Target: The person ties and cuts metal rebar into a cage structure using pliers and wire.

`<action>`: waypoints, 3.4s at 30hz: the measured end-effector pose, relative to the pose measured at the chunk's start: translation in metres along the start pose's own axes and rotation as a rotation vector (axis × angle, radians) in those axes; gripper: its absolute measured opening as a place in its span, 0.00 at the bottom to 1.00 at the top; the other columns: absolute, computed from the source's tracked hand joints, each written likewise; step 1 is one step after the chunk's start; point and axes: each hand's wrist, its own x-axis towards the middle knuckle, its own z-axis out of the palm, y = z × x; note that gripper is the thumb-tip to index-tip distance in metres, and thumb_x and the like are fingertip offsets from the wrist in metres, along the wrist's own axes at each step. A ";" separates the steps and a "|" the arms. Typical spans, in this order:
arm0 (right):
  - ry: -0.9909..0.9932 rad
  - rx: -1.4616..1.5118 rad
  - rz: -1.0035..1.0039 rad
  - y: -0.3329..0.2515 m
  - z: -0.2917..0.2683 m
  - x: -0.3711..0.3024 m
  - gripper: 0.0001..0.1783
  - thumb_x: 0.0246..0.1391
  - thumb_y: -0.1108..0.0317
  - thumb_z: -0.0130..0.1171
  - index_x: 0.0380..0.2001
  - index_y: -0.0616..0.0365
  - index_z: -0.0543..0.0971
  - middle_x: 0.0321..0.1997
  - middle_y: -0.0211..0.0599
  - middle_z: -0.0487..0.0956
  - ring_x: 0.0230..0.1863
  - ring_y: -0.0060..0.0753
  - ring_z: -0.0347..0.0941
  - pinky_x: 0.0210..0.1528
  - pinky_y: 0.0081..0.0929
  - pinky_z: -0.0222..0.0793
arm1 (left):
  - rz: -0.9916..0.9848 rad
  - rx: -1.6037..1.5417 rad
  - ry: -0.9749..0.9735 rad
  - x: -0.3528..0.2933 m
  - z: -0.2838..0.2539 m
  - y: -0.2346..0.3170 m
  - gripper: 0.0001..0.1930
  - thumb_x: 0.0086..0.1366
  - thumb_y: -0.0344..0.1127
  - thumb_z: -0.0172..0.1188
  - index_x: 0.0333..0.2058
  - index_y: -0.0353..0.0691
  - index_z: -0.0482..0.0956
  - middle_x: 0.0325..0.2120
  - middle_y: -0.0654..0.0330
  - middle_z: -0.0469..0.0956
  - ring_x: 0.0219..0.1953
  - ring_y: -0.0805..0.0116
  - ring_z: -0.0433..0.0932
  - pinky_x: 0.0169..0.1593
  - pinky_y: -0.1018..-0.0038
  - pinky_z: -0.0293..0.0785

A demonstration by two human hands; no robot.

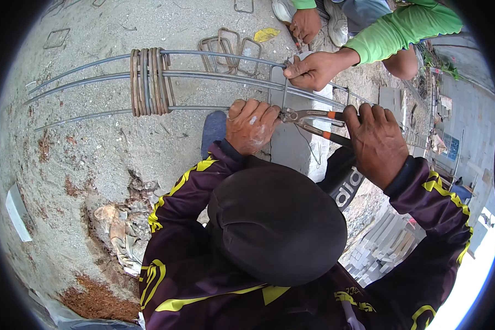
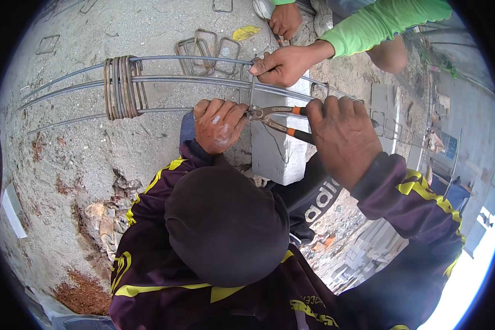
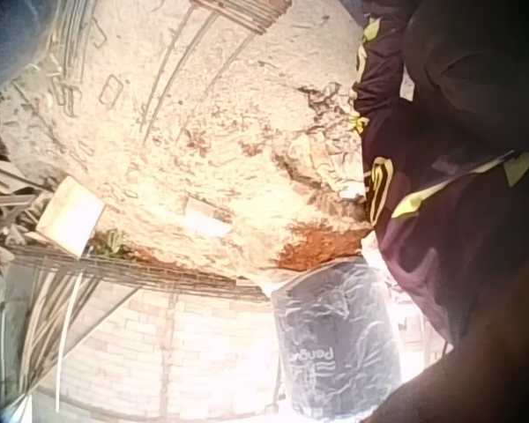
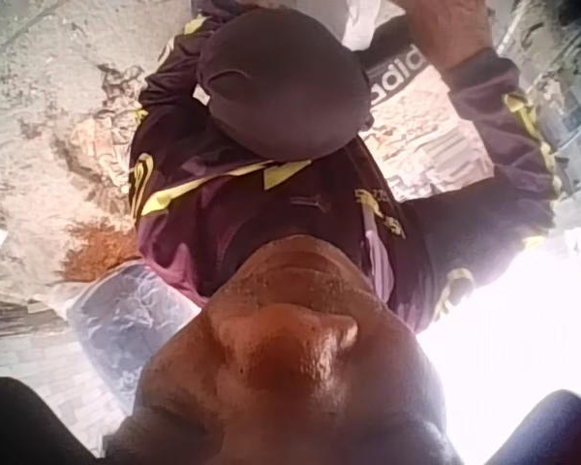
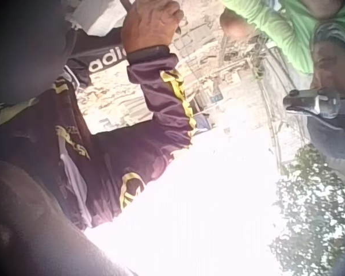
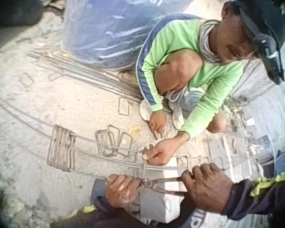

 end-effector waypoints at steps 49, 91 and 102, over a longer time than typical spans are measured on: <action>0.018 0.952 -0.021 0.011 0.137 -0.005 0.20 0.41 0.74 0.61 0.42 0.62 0.77 0.29 0.55 0.80 0.33 0.60 0.79 0.36 0.50 0.73 | -0.210 -0.322 -0.711 0.059 -0.045 -0.011 0.07 0.61 0.30 0.60 0.38 0.39 0.81 0.34 0.54 0.82 0.32 0.48 0.81 0.35 0.60 0.74; -0.369 2.042 0.365 -0.073 0.079 -0.080 0.17 0.57 0.64 0.58 0.41 0.69 0.74 0.26 0.44 0.77 0.21 0.39 0.75 0.22 0.33 0.72 | 0.651 -0.553 -0.681 0.063 -0.016 0.051 0.39 0.50 0.40 0.67 0.64 0.49 0.67 0.31 0.62 0.76 0.37 0.63 0.79 0.44 0.66 0.73; 0.081 0.553 0.234 -0.039 0.022 -0.075 0.35 0.50 0.55 0.67 0.56 0.65 0.70 0.39 0.42 0.75 0.41 0.40 0.75 0.42 0.36 0.70 | 0.297 -0.640 -0.737 0.086 0.002 0.070 0.25 0.43 0.36 0.64 0.43 0.38 0.71 0.14 0.51 0.76 0.19 0.46 0.78 0.23 0.54 0.70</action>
